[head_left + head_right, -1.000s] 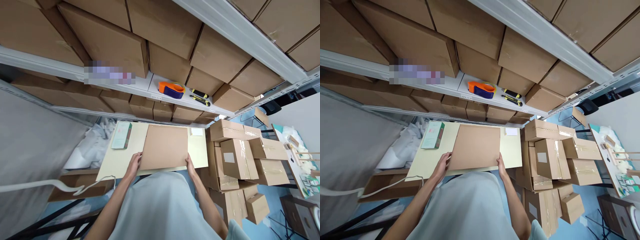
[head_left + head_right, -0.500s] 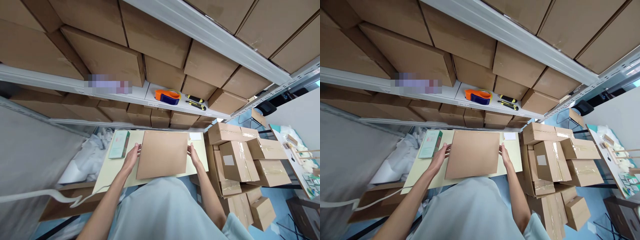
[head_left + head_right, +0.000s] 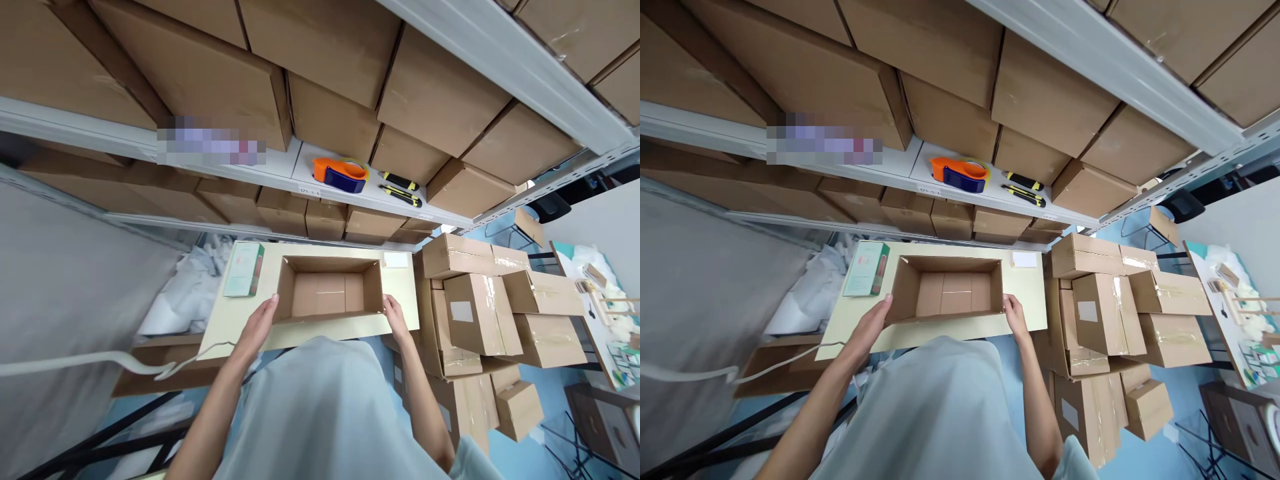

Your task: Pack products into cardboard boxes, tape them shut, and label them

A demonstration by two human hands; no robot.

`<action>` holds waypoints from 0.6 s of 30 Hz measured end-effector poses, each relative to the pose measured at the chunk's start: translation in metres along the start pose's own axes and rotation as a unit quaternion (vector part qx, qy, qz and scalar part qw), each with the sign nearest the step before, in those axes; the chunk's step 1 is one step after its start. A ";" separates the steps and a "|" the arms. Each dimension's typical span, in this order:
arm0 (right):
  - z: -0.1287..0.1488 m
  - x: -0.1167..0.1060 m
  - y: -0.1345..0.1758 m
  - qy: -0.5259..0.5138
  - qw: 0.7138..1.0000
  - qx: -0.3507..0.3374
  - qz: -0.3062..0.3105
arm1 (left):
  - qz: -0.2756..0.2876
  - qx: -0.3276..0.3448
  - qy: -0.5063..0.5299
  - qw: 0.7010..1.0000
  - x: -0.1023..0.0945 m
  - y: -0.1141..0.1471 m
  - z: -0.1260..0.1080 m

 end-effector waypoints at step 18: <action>0.023 -0.026 -0.028 0.134 0.982 -0.129 0.022 | -0.077 0.028 0.065 0.995 -0.027 -0.049 0.012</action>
Point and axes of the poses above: each hand's wrist, its own y-axis away from the middle knuckle, its own x-axis out of the palm, z = x × y, the point moved 2 cm from there along -y, towards the middle knuckle, and after that the axes turned 5 degrees about y, right-handed, at the moved point
